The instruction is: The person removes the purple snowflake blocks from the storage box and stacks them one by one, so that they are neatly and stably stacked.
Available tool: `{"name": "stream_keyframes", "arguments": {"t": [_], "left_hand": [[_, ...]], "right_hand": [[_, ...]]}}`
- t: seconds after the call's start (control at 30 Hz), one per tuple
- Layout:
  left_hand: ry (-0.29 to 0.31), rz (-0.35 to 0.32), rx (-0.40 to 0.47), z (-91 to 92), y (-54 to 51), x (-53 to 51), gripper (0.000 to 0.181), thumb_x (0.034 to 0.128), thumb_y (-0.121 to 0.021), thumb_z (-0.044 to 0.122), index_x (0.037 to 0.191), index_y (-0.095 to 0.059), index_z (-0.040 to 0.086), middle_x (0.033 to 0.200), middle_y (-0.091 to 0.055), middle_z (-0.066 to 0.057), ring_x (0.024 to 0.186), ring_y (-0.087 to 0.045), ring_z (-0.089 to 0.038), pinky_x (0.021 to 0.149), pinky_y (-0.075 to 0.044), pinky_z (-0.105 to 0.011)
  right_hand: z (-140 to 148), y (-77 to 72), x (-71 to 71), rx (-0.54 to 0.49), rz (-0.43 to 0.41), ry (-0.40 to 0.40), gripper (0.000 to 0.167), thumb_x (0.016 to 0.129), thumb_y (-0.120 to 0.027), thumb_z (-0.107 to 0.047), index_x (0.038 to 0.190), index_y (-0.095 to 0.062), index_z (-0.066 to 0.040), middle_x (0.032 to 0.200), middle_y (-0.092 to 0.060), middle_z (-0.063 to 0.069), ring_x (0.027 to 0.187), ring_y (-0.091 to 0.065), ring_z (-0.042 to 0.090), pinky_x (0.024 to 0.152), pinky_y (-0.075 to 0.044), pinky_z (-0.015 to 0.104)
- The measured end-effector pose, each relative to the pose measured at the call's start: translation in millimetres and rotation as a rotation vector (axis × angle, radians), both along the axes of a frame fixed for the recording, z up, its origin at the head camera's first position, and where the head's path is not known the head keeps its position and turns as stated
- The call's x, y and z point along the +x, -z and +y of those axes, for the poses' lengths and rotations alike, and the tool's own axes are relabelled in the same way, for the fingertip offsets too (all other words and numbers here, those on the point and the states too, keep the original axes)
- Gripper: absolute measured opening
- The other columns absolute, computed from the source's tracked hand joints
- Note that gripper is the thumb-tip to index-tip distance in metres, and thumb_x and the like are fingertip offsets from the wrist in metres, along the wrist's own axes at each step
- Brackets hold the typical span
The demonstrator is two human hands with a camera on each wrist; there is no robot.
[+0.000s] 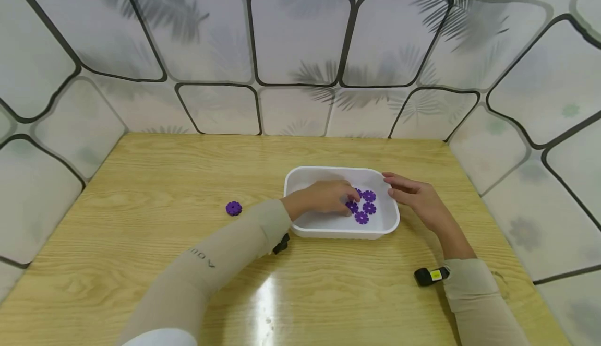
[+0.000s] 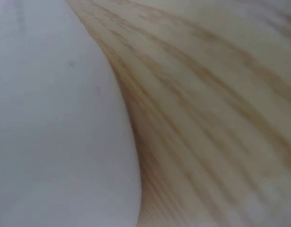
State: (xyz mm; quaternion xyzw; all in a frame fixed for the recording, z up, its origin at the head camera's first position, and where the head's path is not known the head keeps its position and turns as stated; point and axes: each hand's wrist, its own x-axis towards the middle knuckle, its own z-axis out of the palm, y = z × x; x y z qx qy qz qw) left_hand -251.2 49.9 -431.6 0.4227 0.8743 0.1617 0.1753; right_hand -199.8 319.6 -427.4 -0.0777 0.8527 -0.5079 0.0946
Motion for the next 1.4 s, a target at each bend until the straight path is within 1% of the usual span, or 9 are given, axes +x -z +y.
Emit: {"name": "stream_keyframes", "arguments": {"t": [0.23,0.37,0.5,0.6,0.7,0.8,0.97,1.17,1.4], "left_hand": [[0.01,0.028,-0.012,-1.3,0.9,-0.9,0.043,0.0929,-0.072,0.036,0.132,-0.066,0.021,0.12,-0.065,0.005,0.108,-0.059,-0.007,0.096,-0.048,-0.023],[-0.012,0.039,0.0,-4.1,-2.1,-1.4,0.04,0.0935,-0.07,0.037,0.131,-0.068,0.021,0.119,-0.064,0.005,0.106,-0.059,-0.007,0.092,-0.049,-0.022],[-0.034,0.048,0.036,-9.5,-5.2,-2.8,0.039,0.0926,-0.07,0.04,0.128,-0.068,0.023,0.122,-0.063,0.004,0.11,-0.059,-0.009,0.094,-0.05,-0.026],[-0.06,0.039,0.096,-18.3,-9.7,-4.3,0.039,0.0925,-0.07,0.04,0.128,-0.068,0.023,0.125,-0.063,0.005,0.114,-0.059,-0.01,0.096,-0.049,-0.027],[-0.098,0.003,0.175,-32.7,-20.5,-3.3,0.04,0.0932,-0.07,0.039,0.129,-0.067,0.022,0.126,-0.063,0.006,0.111,-0.059,-0.011,0.093,-0.05,-0.029],[-0.132,-0.02,0.237,-49.7,-34.3,0.0,0.039,0.0941,-0.069,0.039,0.13,-0.066,0.023,0.126,-0.062,0.007,0.103,-0.059,-0.012,0.085,-0.051,-0.03],[-0.186,-0.026,0.305,-78.5,-49.4,5.3,0.036,0.0948,-0.068,0.042,0.128,-0.066,0.027,0.125,-0.061,0.01,0.092,-0.056,-0.013,0.076,-0.049,-0.03],[-0.256,-0.062,0.364,-115.1,-51.5,12.4,0.032,0.0945,-0.07,0.038,0.124,-0.068,0.026,0.115,-0.062,0.008,0.088,-0.054,-0.017,0.072,-0.047,-0.033],[-0.339,-0.042,0.35,-155.4,-45.3,25.3,0.035,0.0934,-0.072,0.035,0.126,-0.066,0.024,0.112,-0.063,0.005,0.087,-0.055,-0.017,0.072,-0.049,-0.034]], "right_hand": [[-1,-0.2,-1.6,-0.003,0.007,-0.009,0.055,0.098,-0.065,-0.04,0.143,-0.057,-0.01,0.159,-0.042,0.002,0.149,-0.035,0.025,0.102,-0.042,0.012],[-3,-1.7,-3.4,-0.001,0.002,-0.011,0.055,0.098,-0.065,-0.04,0.144,-0.057,-0.01,0.159,-0.042,0.001,0.15,-0.034,0.025,0.103,-0.042,0.013],[-6,-2.9,-4.2,-0.001,0.002,-0.014,0.055,0.098,-0.065,-0.039,0.143,-0.057,-0.009,0.159,-0.042,0.002,0.149,-0.034,0.026,0.103,-0.042,0.013],[-7,-2.5,-5.1,-0.008,0.003,-0.02,0.055,0.098,-0.065,-0.039,0.143,-0.057,-0.008,0.159,-0.042,0.003,0.149,-0.034,0.027,0.102,-0.043,0.012],[-8,-1.8,-6.2,-0.015,0.006,-0.027,0.055,0.098,-0.065,-0.039,0.143,-0.057,-0.008,0.159,-0.042,0.003,0.15,-0.034,0.026,0.101,-0.043,0.012],[-7,-1.5,-6.1,-0.01,0.011,-0.028,0.055,0.098,-0.065,-0.039,0.143,-0.057,-0.009,0.159,-0.042,0.003,0.15,-0.033,0.026,0.101,-0.043,0.012],[-2,-1.5,-2.7,0.009,0.022,-0.021,0.054,0.099,-0.064,-0.039,0.144,-0.056,-0.009,0.16,-0.041,0.003,0.149,-0.034,0.028,0.1,-0.043,0.011],[2,0.3,-1.0,0.005,0.017,-0.007,0.055,0.099,-0.064,-0.04,0.144,-0.056,-0.009,0.16,-0.04,0.002,0.149,-0.034,0.027,0.1,-0.043,0.011],[2,1.4,-0.1,-0.005,0.009,-0.003,0.055,0.099,-0.064,-0.039,0.143,-0.056,-0.008,0.16,-0.04,0.002,0.15,-0.033,0.027,0.099,-0.043,0.01]]}}
